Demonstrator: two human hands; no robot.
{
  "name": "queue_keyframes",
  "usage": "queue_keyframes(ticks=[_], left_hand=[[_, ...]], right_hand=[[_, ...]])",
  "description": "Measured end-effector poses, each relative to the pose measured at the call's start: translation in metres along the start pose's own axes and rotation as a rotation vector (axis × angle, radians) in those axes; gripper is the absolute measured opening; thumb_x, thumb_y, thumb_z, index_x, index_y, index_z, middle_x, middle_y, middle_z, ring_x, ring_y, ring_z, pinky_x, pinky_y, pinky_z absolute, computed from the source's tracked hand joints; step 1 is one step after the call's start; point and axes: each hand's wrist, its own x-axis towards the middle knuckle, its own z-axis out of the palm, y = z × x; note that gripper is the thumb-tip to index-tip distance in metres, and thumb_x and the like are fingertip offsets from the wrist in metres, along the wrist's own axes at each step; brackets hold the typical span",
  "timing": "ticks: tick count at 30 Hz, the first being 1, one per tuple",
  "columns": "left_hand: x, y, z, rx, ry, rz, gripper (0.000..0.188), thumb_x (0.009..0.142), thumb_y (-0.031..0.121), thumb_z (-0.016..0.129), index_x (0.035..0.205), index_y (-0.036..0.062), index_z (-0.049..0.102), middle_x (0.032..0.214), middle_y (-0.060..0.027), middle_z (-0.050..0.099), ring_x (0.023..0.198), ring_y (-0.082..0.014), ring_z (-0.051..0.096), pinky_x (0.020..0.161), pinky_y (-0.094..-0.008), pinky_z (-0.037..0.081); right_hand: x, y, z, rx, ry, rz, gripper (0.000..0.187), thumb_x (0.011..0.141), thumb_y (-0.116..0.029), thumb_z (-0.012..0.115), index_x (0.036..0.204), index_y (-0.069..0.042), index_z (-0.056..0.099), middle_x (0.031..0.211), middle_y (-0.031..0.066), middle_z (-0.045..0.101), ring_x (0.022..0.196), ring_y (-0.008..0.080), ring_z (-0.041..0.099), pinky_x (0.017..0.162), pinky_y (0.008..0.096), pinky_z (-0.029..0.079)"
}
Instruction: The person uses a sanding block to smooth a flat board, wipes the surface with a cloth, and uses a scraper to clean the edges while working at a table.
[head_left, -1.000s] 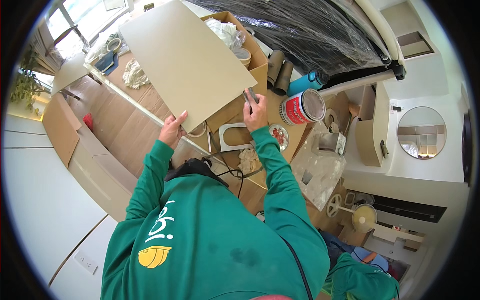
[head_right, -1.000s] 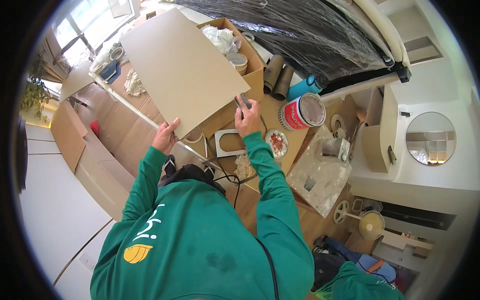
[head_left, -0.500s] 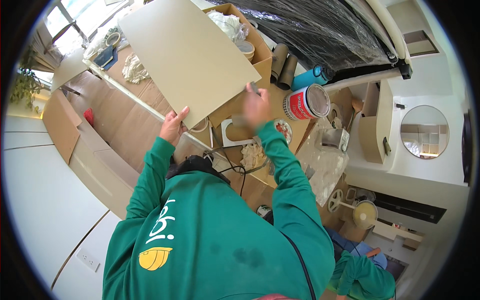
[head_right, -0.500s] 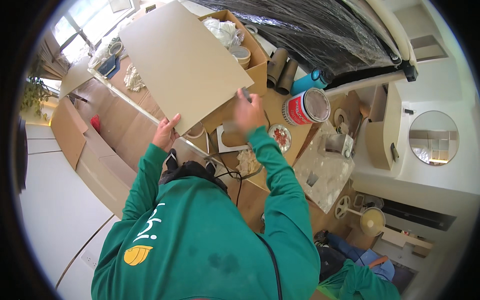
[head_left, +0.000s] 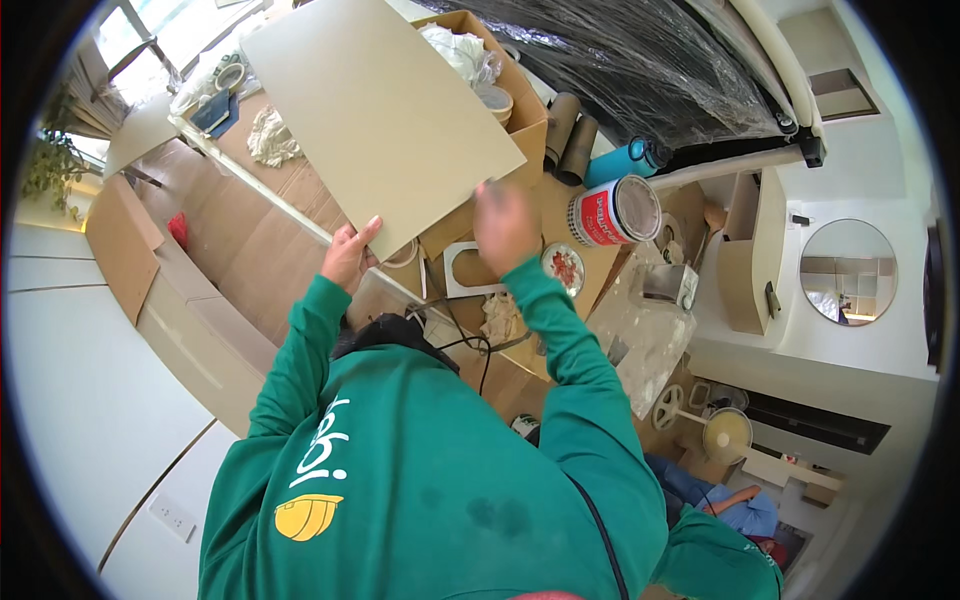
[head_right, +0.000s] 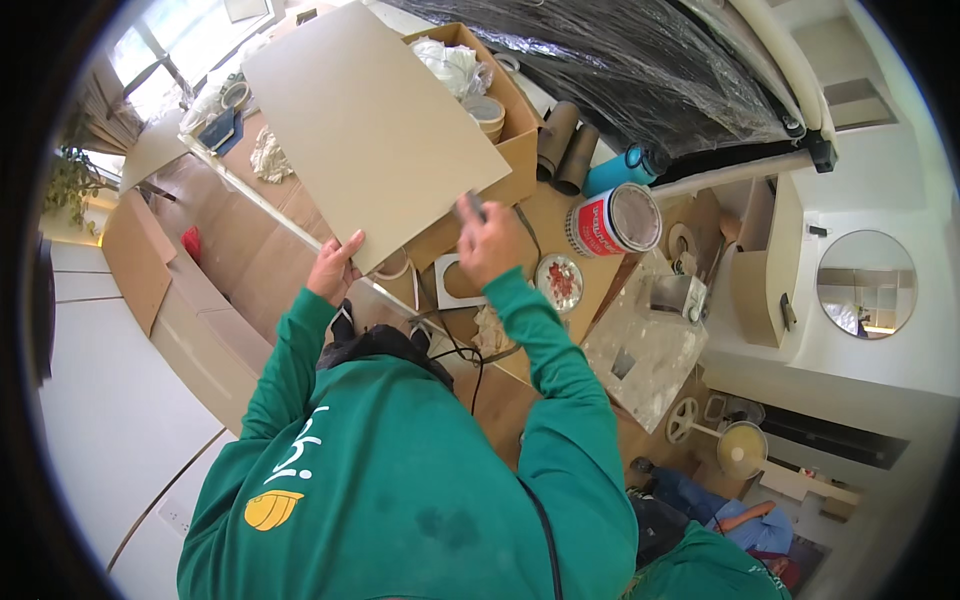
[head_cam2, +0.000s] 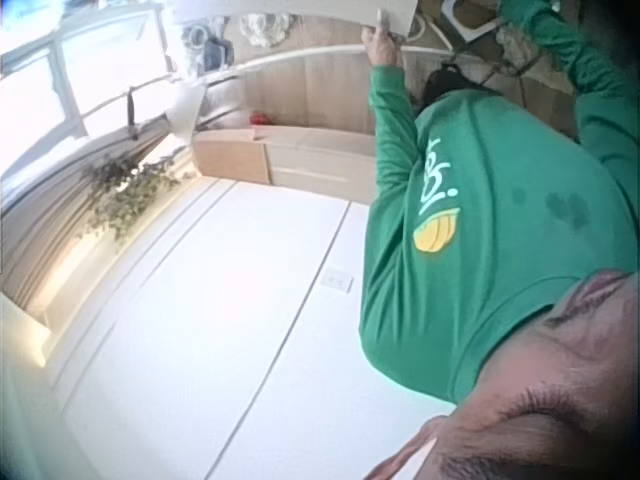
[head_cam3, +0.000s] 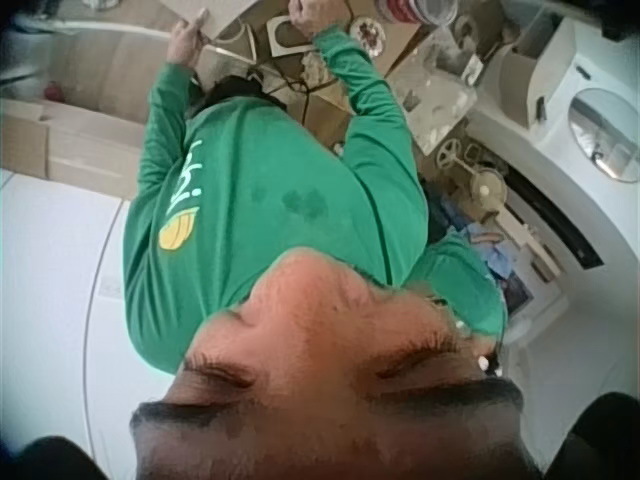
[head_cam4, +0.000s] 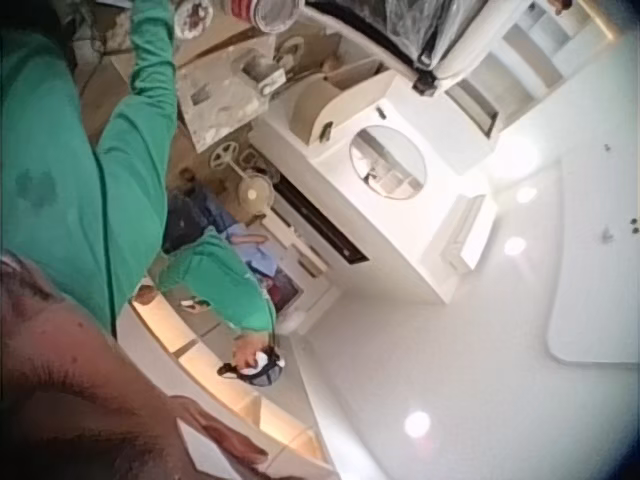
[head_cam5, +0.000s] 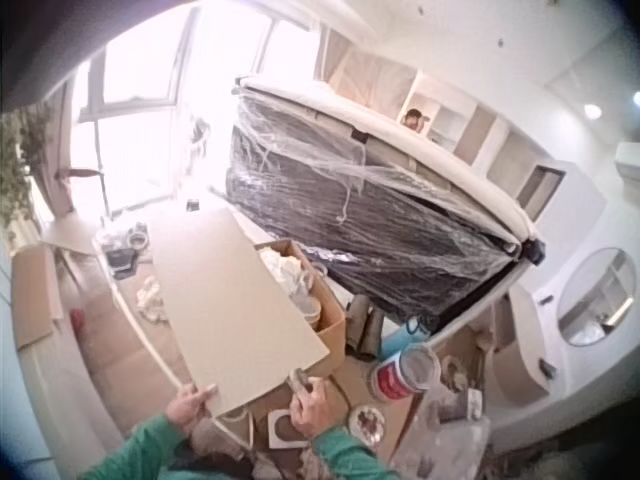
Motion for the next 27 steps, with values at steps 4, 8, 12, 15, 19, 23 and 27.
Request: queue_keyframes(ticks=[4,8,12,15,19,23,27], left_hand=[[-0.001,0.0,-0.002,0.025,-0.002,0.005,0.043,0.098,0.028,0.066,0.129,-0.0005,0.055,0.118,-0.0101,0.066,0.099,-0.0176,0.07,0.082,-0.0339,0.062],[-0.002,0.001,0.001,0.024,0.03,0.011,0.04,0.097,0.029,0.066,0.124,0.0007,0.058,0.113,-0.0075,0.068,0.092,-0.014,0.069,0.073,-0.0292,0.06],[0.01,-0.017,-0.023,0.117,0.065,0.019,0.036,0.095,0.032,0.068,0.116,0.0035,0.061,0.098,-0.0021,0.067,0.074,-0.0083,0.063,0.054,-0.0228,0.046],[-0.005,0.002,0.007,0.083,0.157,0.004,0.033,0.095,0.031,0.069,0.116,0.0059,0.062,0.094,0.0015,0.066,0.069,-0.0061,0.058,0.05,-0.0228,0.04],[0.006,-0.011,-0.006,0.005,0.031,0.016,0.032,0.097,0.028,0.066,0.119,0.0053,0.06,0.097,0.0,0.067,0.073,-0.0075,0.062,0.055,-0.023,0.047],[0.012,-0.014,-0.011,0.036,-0.035,0.018,0.033,0.098,0.026,0.064,0.122,0.0032,0.057,0.107,-0.0044,0.068,0.085,-0.0131,0.069,0.069,-0.0282,0.059],[0.0,-0.003,-0.012,0.001,-0.019,0.037,0.037,0.099,0.026,0.063,0.125,0.0014,0.055,0.112,-0.0073,0.067,0.093,-0.0178,0.071,0.078,-0.0345,0.062]], right_hand=[[-0.003,0.004,0.002,-0.018,-0.022,-0.027,0.057,0.079,-0.011,0.062,0.136,-0.013,0.062,0.105,0.0185,0.054,0.097,0.0368,0.054,0.086,0.046,0.047],[-0.001,0.007,0.005,0.009,-0.014,0.011,0.056,0.081,-0.011,0.061,0.136,-0.012,0.062,0.105,0.0192,0.054,0.098,0.037,0.054,0.085,0.046,0.047],[0.0,0.023,0.008,0.08,0.021,0.052,0.055,0.082,-0.013,0.06,0.137,-0.011,0.061,0.103,0.0205,0.054,0.094,0.0385,0.054,0.083,0.0461,0.046],[-0.014,-0.015,0.009,0.05,-0.017,-0.286,0.064,0.076,-0.012,0.064,0.14,-0.014,0.058,0.102,0.0178,0.055,0.092,0.0383,0.055,0.08,0.0451,0.046],[0.012,0.051,-0.002,-0.09,0.058,-0.011,0.06,0.083,-0.012,0.061,0.142,-0.015,0.056,0.105,0.0179,0.055,0.095,0.0365,0.055,0.082,0.0456,0.046],[0.023,0.079,-0.005,-0.037,0.183,0.066,0.059,0.085,-0.01,0.06,0.143,-0.015,0.055,0.107,0.0189,0.054,0.096,0.0368,0.055,0.085,0.0466,0.046],[0.011,-0.001,-0.016,0.022,0.078,-0.104,0.059,0.084,-0.01,0.059,0.143,-0.01,0.054,0.126,0.0213,0.053,0.115,0.038,0.051,0.095,0.0477,0.044]])
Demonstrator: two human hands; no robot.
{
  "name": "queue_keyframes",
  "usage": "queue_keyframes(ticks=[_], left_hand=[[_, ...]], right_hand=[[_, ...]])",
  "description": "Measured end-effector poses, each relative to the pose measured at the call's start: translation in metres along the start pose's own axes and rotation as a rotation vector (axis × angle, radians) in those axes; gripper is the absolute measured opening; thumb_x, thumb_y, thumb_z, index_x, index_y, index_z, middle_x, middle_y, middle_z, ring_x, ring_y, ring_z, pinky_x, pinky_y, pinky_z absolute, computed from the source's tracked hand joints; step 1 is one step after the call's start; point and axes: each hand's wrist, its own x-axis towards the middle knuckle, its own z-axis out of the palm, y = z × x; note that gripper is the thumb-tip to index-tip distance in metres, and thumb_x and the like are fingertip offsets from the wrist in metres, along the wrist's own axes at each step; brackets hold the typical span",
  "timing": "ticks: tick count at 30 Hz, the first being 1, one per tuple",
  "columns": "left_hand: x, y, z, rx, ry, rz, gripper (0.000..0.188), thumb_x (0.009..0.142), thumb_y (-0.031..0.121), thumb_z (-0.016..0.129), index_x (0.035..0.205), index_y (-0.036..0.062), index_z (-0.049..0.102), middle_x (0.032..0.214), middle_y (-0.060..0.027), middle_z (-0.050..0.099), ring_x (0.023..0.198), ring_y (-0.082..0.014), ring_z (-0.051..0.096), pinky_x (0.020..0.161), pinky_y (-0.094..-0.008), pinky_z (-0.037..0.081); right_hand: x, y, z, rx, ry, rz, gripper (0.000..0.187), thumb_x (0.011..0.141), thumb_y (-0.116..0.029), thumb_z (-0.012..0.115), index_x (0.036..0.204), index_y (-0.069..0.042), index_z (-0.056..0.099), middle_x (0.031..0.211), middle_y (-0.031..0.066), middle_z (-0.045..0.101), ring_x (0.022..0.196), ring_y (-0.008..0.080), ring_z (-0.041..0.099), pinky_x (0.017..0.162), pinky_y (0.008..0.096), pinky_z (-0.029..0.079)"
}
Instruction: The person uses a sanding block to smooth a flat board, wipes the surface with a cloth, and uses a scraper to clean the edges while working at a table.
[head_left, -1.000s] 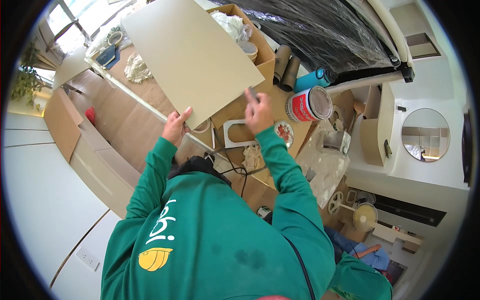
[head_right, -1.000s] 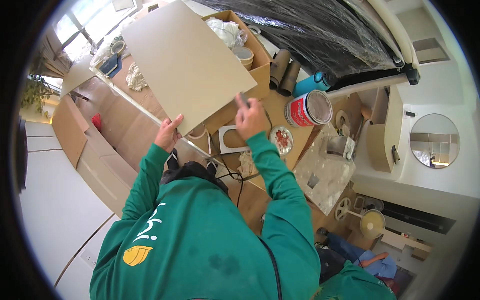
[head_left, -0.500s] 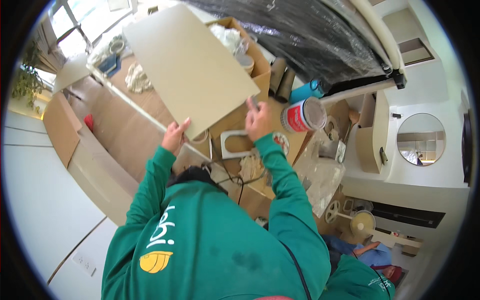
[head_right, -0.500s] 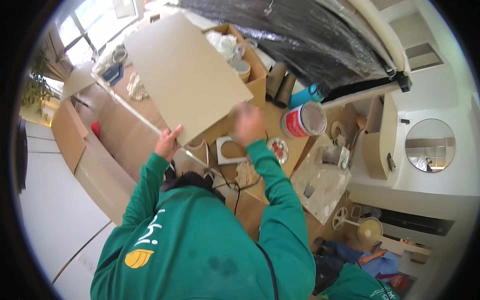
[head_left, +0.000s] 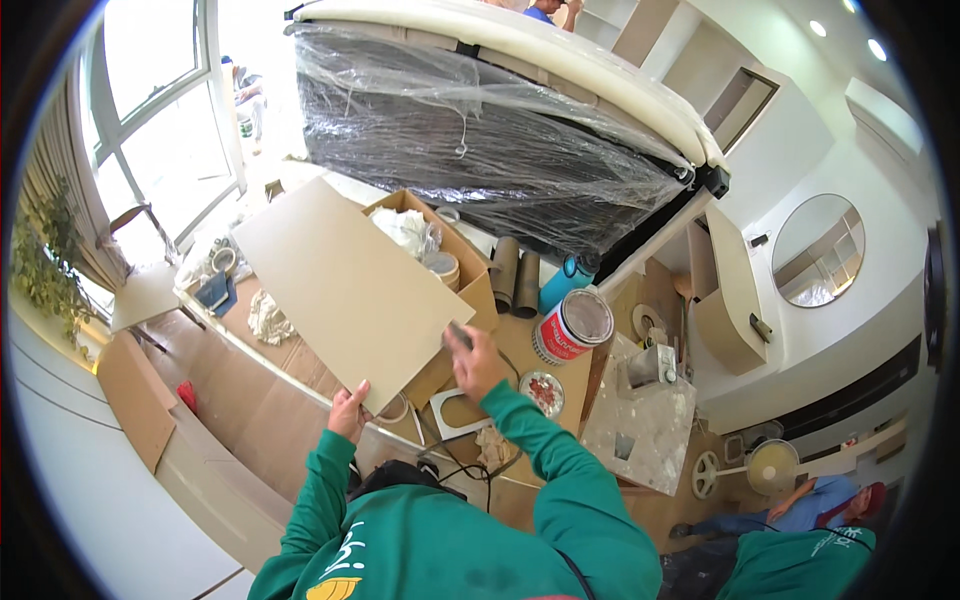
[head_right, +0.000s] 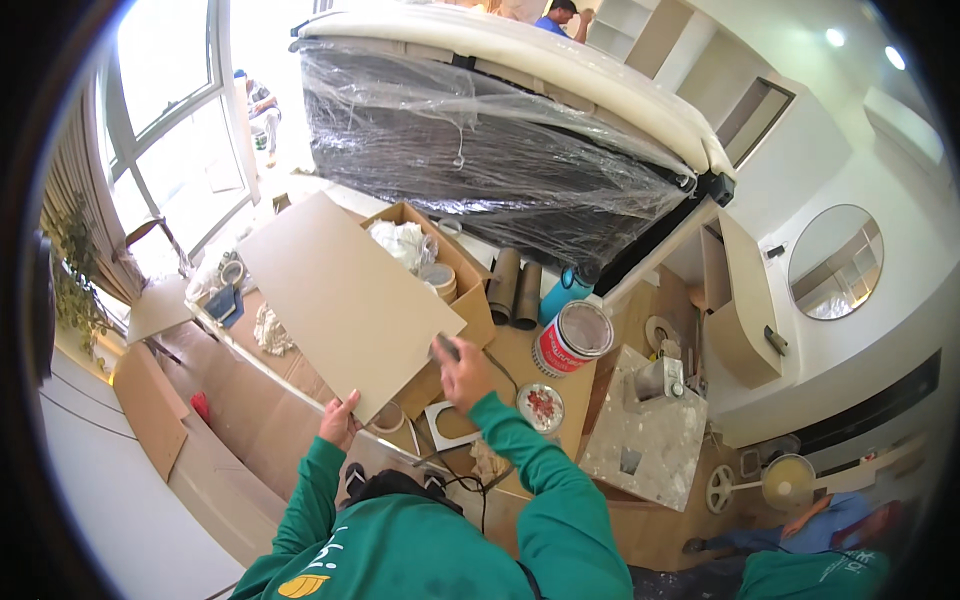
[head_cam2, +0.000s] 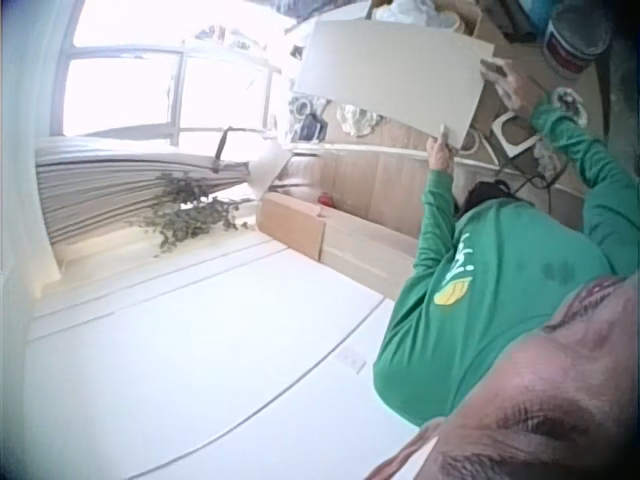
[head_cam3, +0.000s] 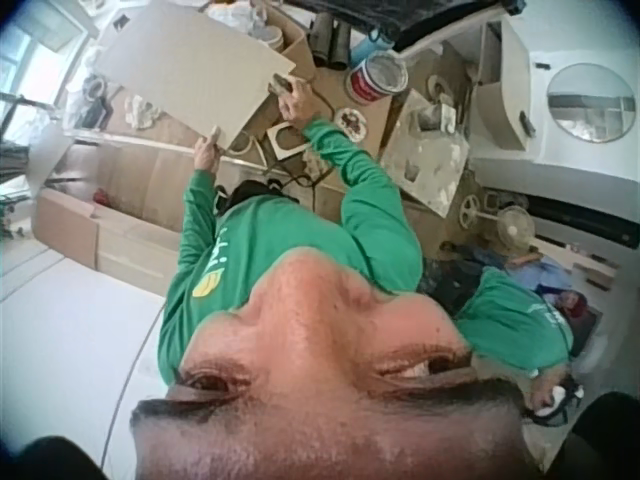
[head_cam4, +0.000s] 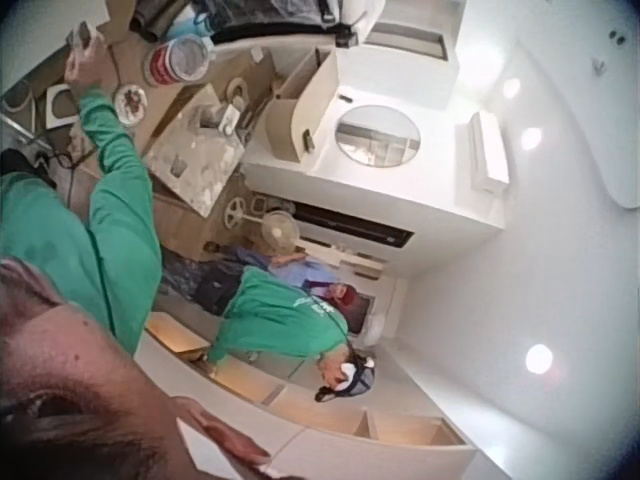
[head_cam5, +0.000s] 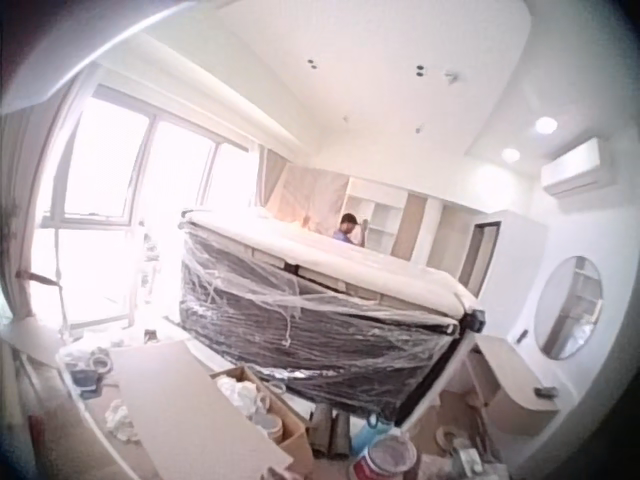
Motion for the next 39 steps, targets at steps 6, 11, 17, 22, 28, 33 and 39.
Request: queue_keyframes(ticks=[6,11,17,22,28,33,39], left_hand=[[0.002,0.007,0.012,0.009,-0.023,-0.023,0.037,0.099,0.026,0.064,0.126,0.0019,0.055,0.111,-0.007,0.068,0.092,-0.0178,0.07,0.075,-0.0345,0.061],[0.001,0.001,0.001,0.05,-0.018,-0.019,0.033,0.098,0.028,0.065,0.119,0.0035,0.059,0.103,-0.0037,0.067,0.084,-0.0137,0.069,0.067,-0.0289,0.059],[-0.002,0.007,0.015,0.143,0.086,-0.037,0.041,0.096,0.036,0.067,0.117,0.0019,0.062,0.091,-0.0003,0.066,0.064,-0.0075,0.056,0.049,-0.0236,0.043],[0.009,0.004,-0.003,0.27,0.016,-0.01,0.043,0.096,0.039,0.067,0.116,0.0009,0.065,0.094,-0.0031,0.068,0.069,-0.009,0.06,0.051,-0.0243,0.045],[0.003,0.011,0.001,0.201,-0.018,-0.06,0.045,0.095,0.038,0.067,0.118,-0.0002,0.063,0.102,-0.0059,0.069,0.084,-0.0128,0.066,0.064,-0.027,0.054],[0.013,0.005,-0.005,0.151,-0.084,-0.143,0.047,0.094,0.041,0.068,0.118,0.0008,0.064,0.105,-0.0064,0.068,0.091,-0.0141,0.065,0.073,-0.0312,0.055],[0.02,-0.009,-0.015,0.125,-0.078,-0.138,0.042,0.096,0.039,0.067,0.123,0.0076,0.062,0.11,-0.0026,0.068,0.089,-0.011,0.067,0.07,-0.0252,0.055]], right_hand=[[-0.007,0.059,0.021,-0.276,-0.007,0.073,0.06,0.086,-0.01,0.056,0.145,-0.006,0.048,0.148,0.0159,0.045,0.133,0.0354,0.044,0.105,0.0503,0.04],[-0.02,0.071,0.038,-0.085,0.087,0.277,0.053,0.092,-0.01,0.052,0.144,-0.002,0.048,0.146,0.0181,0.046,0.13,0.038,0.046,0.107,0.0466,0.041],[-0.044,-0.005,0.047,0.088,0.155,0.199,0.049,0.095,-0.008,0.048,0.143,-0.001,0.049,0.145,0.0211,0.047,0.132,0.0394,0.046,0.113,0.0458,0.035],[-0.017,0.009,0.031,-0.013,0.148,0.06,0.05,0.095,-0.007,0.046,0.144,0.0,0.048,0.147,0.0204,0.047,0.131,0.0385,0.047,0.113,0.0453,0.035],[-0.012,-0.008,0.009,-0.081,0.151,0.142,0.052,0.093,-0.005,0.047,0.144,0.0,0.048,0.146,0.0179,0.05,0.132,0.0377,0.048,0.112,0.0455,0.035],[-0.006,-0.013,0.023,-0.205,-0.03,0.018,0.063,0.087,-0.003,0.049,0.149,-0.002,0.042,0.155,0.0179,0.038,0.145,0.0361,0.033,0.117,0.0477,0.029],[-0.036,-0.073,0.067,-0.183,-0.128,-0.096,0.071,0.082,-0.002,0.05,0.151,-0.001,0.038,0.159,0.0186,0.033,0.15,0.0346,0.026,0.121,0.0515,0.022]])
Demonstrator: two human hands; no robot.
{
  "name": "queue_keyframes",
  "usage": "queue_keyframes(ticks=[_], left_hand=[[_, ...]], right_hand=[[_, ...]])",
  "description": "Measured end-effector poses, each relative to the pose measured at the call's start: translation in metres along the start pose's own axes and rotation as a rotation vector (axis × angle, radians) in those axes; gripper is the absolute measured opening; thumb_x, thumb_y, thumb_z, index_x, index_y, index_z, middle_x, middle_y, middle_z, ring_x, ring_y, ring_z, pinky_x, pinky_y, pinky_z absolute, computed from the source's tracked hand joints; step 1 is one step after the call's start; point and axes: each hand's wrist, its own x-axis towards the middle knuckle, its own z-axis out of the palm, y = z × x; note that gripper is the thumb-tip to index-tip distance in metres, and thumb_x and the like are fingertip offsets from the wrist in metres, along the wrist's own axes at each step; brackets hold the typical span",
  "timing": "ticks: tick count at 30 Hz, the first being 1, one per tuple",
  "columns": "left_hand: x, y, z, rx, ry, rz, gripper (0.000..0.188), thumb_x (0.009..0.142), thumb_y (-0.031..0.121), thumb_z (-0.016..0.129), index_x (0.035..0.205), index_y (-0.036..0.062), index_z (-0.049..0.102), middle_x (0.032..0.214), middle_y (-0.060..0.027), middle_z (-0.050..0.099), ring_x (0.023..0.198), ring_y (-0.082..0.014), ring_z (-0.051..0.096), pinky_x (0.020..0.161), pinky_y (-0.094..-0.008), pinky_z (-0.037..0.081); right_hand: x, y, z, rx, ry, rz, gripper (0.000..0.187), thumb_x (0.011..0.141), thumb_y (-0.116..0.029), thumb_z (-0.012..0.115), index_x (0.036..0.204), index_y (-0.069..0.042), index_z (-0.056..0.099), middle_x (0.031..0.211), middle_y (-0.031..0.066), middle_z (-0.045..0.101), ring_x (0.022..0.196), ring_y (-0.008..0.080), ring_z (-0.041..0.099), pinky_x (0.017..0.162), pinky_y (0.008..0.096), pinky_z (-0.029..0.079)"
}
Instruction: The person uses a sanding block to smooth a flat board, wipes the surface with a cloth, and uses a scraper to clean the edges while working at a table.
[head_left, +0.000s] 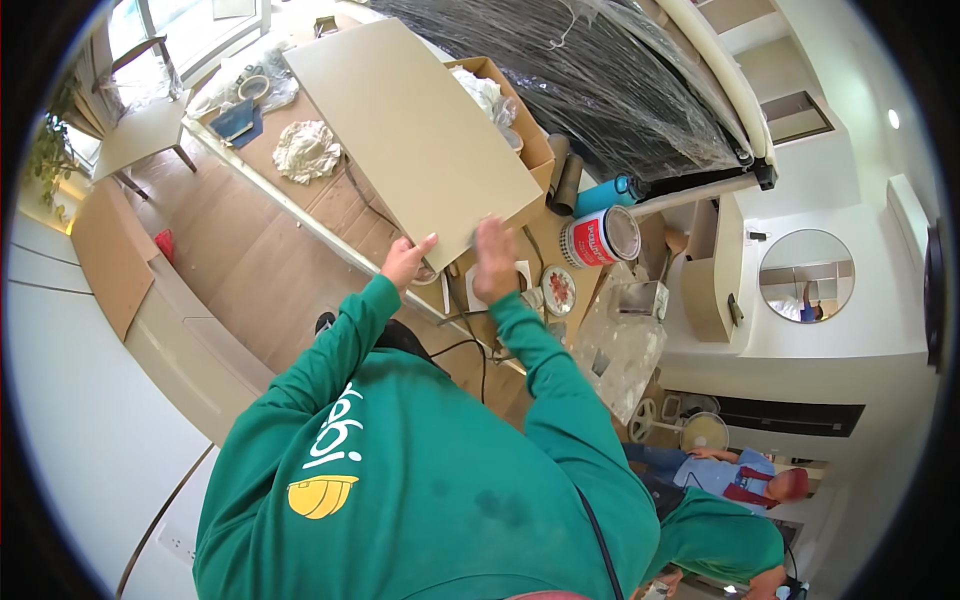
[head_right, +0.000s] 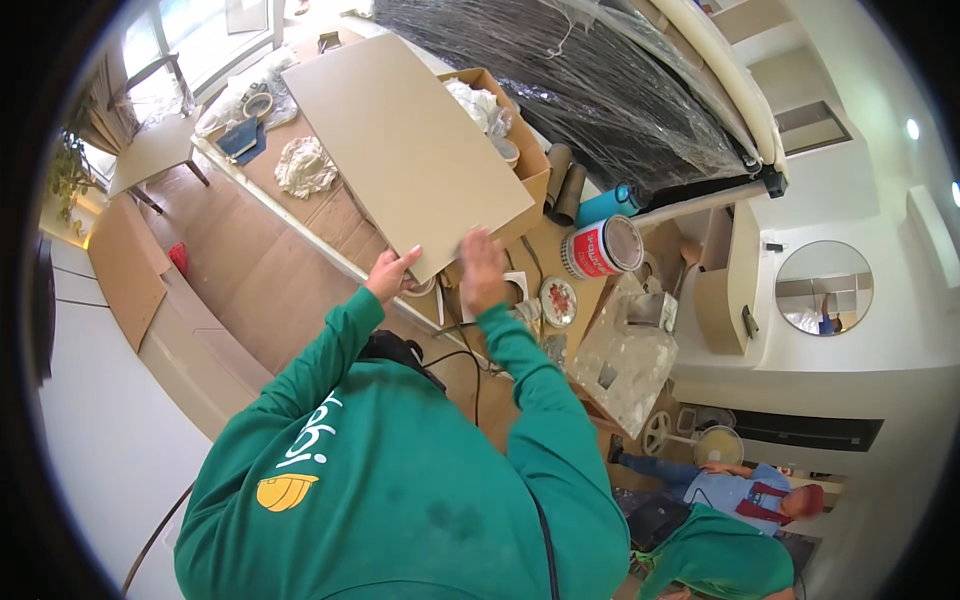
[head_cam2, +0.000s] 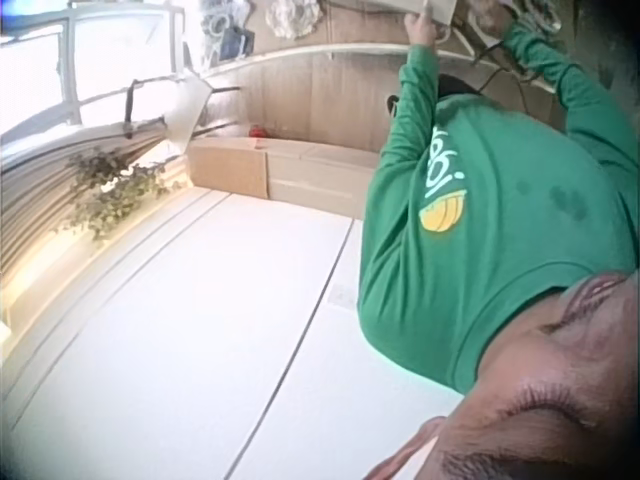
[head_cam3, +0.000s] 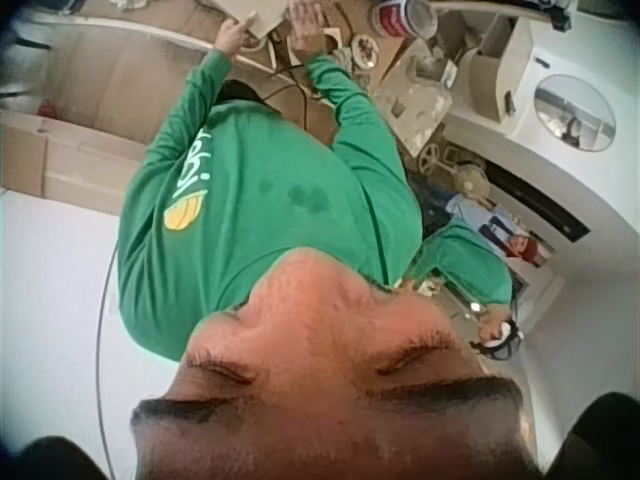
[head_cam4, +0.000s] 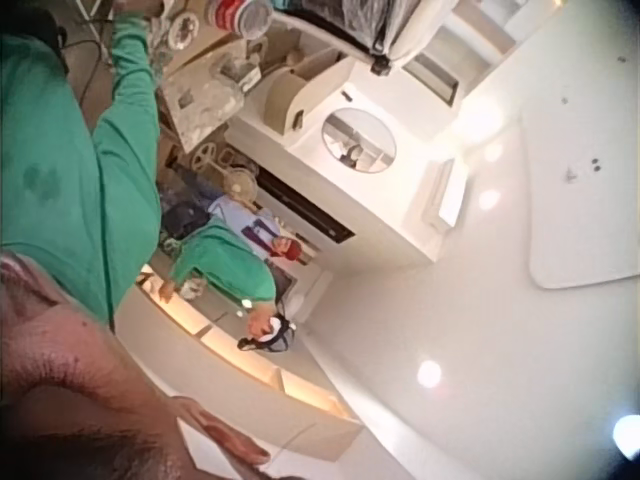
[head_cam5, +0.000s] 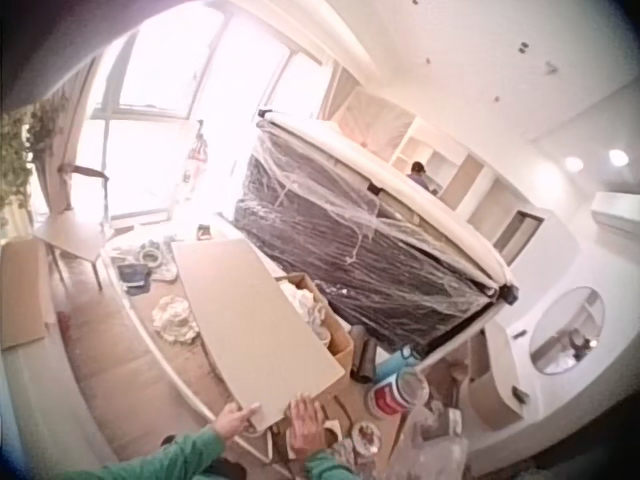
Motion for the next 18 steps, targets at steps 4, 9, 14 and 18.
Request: queue_keyframes(ticks=[4,9,14,18], left_hand=[[-0.005,0.005,0.002,0.029,-0.007,-0.016,0.038,0.095,0.038,0.068,0.115,0.0058,0.065,0.102,-0.0013,0.068,0.087,-0.0098,0.066,0.068,-0.0236,0.054],[-0.01,0.01,0.002,0.032,-0.02,0.0,0.038,0.095,0.036,0.069,0.113,0.0036,0.065,0.093,-0.0017,0.068,0.073,-0.0087,0.064,0.057,-0.0232,0.049],[-0.001,0.002,-0.01,0.027,0.003,0.043,0.037,0.094,0.035,0.07,0.115,0.0037,0.065,0.086,-0.0013,0.067,0.06,-0.0084,0.059,0.049,-0.0244,0.046],[-0.017,0.013,0.011,-0.011,0.129,0.026,0.035,0.093,0.037,0.072,0.104,0.0048,0.064,0.076,0.0003,0.061,0.055,-0.0086,0.053,0.047,-0.0252,0.044]], right_hand=[[-0.012,0.0,0.001,0.079,-0.067,-0.166,0.07,0.082,-0.001,0.048,0.151,0.001,0.036,0.158,0.0203,0.036,0.149,0.0344,0.029,0.121,0.0529,0.02],[0.017,0.061,-0.021,-0.117,0.033,0.062,0.062,0.085,-0.001,0.044,0.146,0.005,0.042,0.153,0.0226,0.042,0.145,0.0394,0.035,0.122,0.0544,0.019],[0.002,0.012,-0.007,0.147,-0.047,-0.325,0.062,0.083,-0.001,0.051,0.145,0.004,0.045,0.152,0.022,0.044,0.143,0.0357,0.04,0.12,0.0497,0.026],[0.035,0.131,-0.009,0.011,0.126,0.043,0.065,0.085,-0.001,0.048,0.149,0.0,0.039,0.156,0.0208,0.037,0.147,0.0368,0.032,0.119,0.0509,0.027]])
